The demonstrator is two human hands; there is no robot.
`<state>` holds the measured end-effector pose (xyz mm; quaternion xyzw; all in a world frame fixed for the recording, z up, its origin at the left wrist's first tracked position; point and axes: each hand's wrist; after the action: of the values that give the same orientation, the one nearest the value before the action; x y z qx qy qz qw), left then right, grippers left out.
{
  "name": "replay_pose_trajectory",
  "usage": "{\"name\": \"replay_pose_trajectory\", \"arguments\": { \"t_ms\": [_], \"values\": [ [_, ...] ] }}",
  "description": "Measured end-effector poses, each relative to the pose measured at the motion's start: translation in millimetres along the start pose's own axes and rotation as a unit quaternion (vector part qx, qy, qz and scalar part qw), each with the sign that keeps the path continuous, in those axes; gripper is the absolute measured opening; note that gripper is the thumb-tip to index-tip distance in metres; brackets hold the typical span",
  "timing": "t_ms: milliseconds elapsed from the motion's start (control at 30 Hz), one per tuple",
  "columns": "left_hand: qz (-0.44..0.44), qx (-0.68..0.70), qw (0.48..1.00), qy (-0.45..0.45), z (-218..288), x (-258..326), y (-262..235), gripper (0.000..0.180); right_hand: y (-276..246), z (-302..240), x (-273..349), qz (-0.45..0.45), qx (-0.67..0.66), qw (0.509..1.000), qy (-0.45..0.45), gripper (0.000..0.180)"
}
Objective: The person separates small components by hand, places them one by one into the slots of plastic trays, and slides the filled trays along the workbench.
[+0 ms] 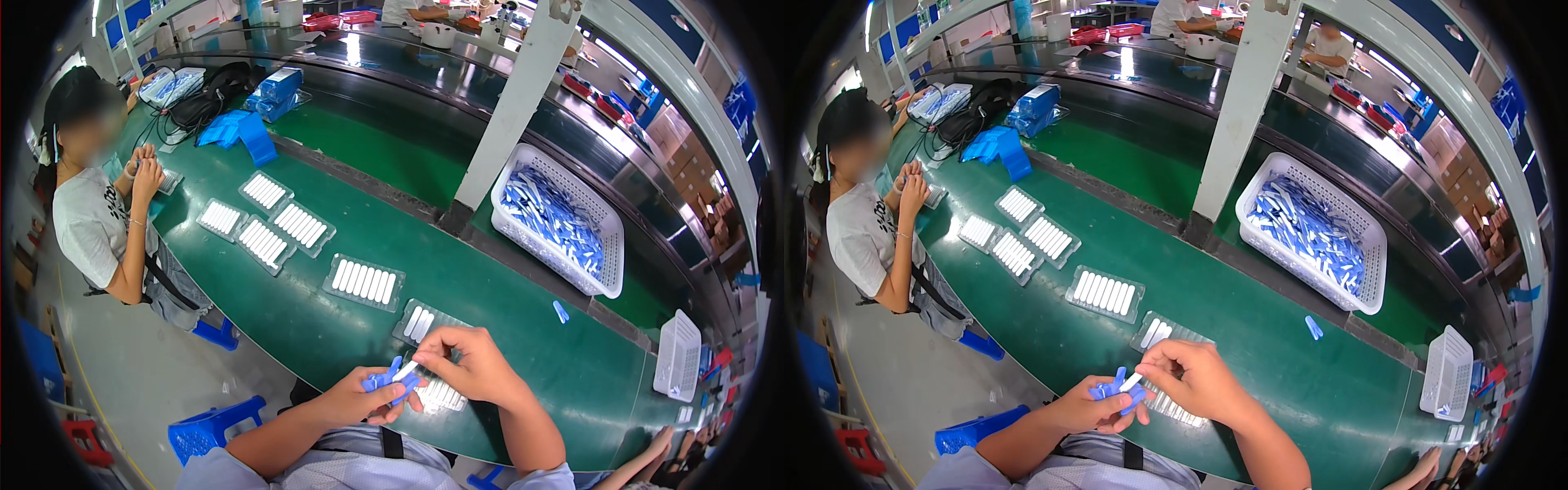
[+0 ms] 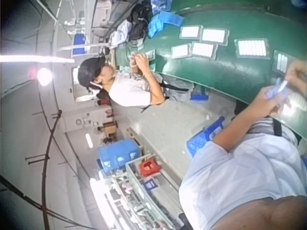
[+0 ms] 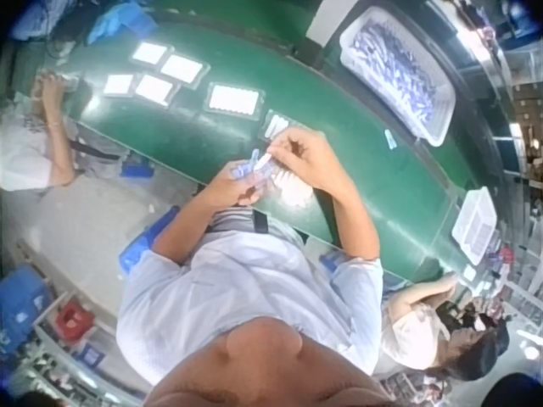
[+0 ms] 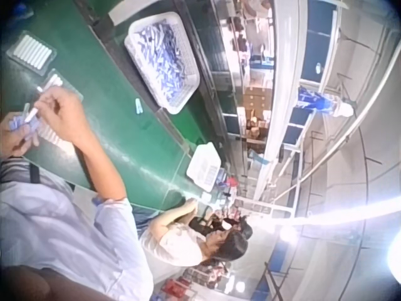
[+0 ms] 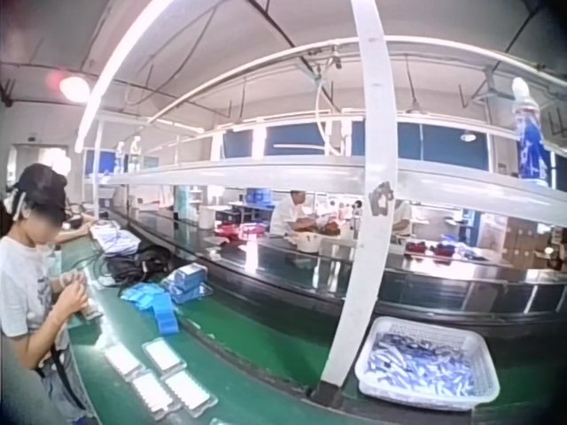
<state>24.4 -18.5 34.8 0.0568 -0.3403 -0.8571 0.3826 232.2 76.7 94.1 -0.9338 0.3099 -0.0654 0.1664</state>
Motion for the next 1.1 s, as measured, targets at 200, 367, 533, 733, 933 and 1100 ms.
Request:
{"name": "replay_pose_trajectory", "arguments": {
  "t_ms": [200, 367, 533, 733, 933, 1100],
  "values": [
    [-0.012, 0.062, 0.998, 0.004, 1.0, 2.0, -2.8, 0.041, -15.4, -7.7, 12.4, -0.047, -0.187, 0.98, 0.047, 0.007],
    [-0.024, 0.118, 0.993, 0.021, -3.6, 5.2, -10.8, 0.041, -25.2, -7.9, 13.7, -0.134, -0.109, 0.985, -0.003, 0.01],
    [0.003, 0.073, 0.997, -0.015, 7.5, 0.6, 2.5, 0.039, -12.7, -31.9, 16.2, -0.08, 0.041, 0.996, -0.003, 0.015],
    [0.028, 0.056, 0.998, 0.012, 1.7, -1.1, -9.7, 0.039, -15.4, -38.3, 23.9, 0.038, 0.154, 0.987, -0.011, 0.014],
    [0.0, 0.065, 0.998, 0.014, -1.4, -2.6, -7.6, 0.041, 4.9, -28.3, 17.3, 0.06, 0.285, 0.956, -0.029, 0.016],
    [-0.01, 0.102, 0.995, 0.015, 2.7, 2.0, -11.3, 0.042, -0.1, -28.7, 22.6, 0.012, 0.266, 0.964, -0.027, 0.015]
  ]
}}
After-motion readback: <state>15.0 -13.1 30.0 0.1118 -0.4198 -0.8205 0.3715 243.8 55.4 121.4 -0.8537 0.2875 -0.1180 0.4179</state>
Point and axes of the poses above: each hand's wrist, its own x-axis away from the middle knuckle, its own y-axis out of the palm, z = x × y, and after that the axes turned 12 degrees about -z, right-handed
